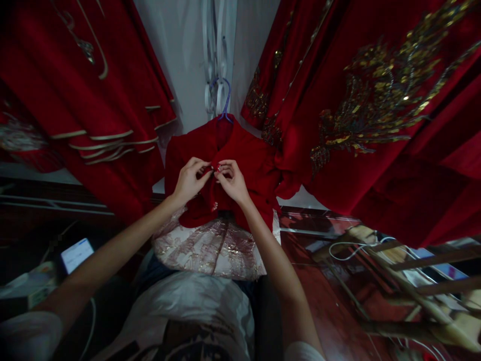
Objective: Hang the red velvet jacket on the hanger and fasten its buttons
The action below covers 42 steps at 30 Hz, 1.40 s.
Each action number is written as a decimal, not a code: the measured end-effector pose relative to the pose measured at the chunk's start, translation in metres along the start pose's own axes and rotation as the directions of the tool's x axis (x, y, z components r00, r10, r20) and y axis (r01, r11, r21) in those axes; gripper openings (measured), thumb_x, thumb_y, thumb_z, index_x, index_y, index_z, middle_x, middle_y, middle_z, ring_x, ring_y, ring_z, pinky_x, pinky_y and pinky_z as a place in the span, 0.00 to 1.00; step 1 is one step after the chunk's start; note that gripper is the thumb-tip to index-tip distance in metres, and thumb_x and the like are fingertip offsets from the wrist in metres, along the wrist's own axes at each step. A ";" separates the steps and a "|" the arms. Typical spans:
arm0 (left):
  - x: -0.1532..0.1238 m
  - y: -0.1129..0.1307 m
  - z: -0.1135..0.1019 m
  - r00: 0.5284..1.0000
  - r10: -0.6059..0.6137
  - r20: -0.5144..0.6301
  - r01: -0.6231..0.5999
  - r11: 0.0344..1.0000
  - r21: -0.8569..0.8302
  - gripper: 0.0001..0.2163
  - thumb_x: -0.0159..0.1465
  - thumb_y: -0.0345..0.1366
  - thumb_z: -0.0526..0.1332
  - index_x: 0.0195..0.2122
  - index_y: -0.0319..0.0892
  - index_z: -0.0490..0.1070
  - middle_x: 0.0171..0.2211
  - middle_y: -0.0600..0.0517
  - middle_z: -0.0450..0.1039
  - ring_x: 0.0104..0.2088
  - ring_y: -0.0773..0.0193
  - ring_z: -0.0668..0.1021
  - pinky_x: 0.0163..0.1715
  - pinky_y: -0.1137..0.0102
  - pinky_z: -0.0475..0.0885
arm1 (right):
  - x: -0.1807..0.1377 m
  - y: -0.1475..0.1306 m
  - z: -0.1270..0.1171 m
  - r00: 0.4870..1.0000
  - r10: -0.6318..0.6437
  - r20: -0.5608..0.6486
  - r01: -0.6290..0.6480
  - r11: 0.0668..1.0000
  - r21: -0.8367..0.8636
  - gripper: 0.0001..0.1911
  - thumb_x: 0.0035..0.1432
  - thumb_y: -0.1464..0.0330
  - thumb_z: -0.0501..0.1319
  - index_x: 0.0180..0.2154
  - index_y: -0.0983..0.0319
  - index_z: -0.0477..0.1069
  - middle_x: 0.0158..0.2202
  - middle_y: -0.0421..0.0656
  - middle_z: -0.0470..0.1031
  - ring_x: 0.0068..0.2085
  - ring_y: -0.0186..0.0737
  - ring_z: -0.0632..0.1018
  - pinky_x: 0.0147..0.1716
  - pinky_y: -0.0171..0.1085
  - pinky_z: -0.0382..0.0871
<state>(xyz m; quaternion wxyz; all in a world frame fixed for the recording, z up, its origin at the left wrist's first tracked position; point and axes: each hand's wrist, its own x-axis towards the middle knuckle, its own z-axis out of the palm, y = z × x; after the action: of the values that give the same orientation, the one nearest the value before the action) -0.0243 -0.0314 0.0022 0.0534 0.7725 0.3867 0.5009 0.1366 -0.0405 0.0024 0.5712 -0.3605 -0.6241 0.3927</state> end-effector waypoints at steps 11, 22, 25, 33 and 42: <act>0.002 -0.003 0.005 0.998 -0.063 -0.003 0.062 0.985 -0.159 0.09 0.56 0.26 0.59 0.37 0.43 0.63 0.33 0.55 0.71 0.30 0.71 0.75 0.31 0.76 0.73 | 0.001 0.007 -0.001 0.992 -0.109 -0.057 0.106 0.992 -0.065 0.17 0.53 0.57 0.64 0.42 0.58 0.70 0.38 0.42 0.74 0.38 0.35 0.76 0.40 0.37 0.76; 0.016 -0.004 -0.007 0.982 0.030 0.184 -0.015 0.997 -0.079 0.08 0.56 0.27 0.58 0.36 0.43 0.61 0.30 0.55 0.69 0.27 0.70 0.73 0.27 0.75 0.68 | 0.001 0.000 0.001 0.983 -0.153 -0.097 0.135 0.975 -0.175 0.15 0.55 0.59 0.63 0.41 0.59 0.70 0.37 0.42 0.74 0.38 0.34 0.76 0.37 0.34 0.75; 0.019 -0.002 -0.010 0.969 0.080 0.233 -0.073 0.997 -0.038 0.07 0.56 0.27 0.57 0.35 0.42 0.61 0.30 0.54 0.68 0.27 0.69 0.72 0.28 0.74 0.68 | 0.002 -0.001 0.001 0.984 -0.153 -0.087 0.133 0.971 -0.200 0.14 0.55 0.60 0.63 0.41 0.60 0.71 0.38 0.42 0.75 0.38 0.34 0.76 0.37 0.34 0.74; 0.018 -0.001 -0.014 0.968 0.095 0.234 -0.078 0.994 -0.081 0.03 0.59 0.33 0.59 0.33 0.41 0.65 0.28 0.56 0.64 0.26 0.71 0.69 0.26 0.76 0.67 | -0.001 -0.004 0.001 0.974 -0.203 -0.102 0.173 0.953 -0.247 0.12 0.56 0.61 0.62 0.41 0.60 0.73 0.36 0.42 0.76 0.37 0.35 0.78 0.36 0.34 0.76; 0.018 0.002 -0.008 0.973 0.075 0.219 -0.038 0.985 -0.169 0.01 0.59 0.31 0.58 0.32 0.40 0.66 0.28 0.55 0.68 0.26 0.72 0.71 0.25 0.78 0.67 | -0.002 -0.010 -0.002 0.973 -0.200 -0.114 0.164 0.950 -0.267 0.17 0.53 0.61 0.65 0.44 0.60 0.76 0.42 0.45 0.79 0.39 0.39 0.80 0.43 0.38 0.77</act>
<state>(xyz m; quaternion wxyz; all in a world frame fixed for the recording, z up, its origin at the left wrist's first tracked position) -0.0262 -0.0233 0.0199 0.1454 0.8279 0.3134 0.4419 0.1384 -0.0464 0.0103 0.5960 -0.3985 -0.6587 0.2284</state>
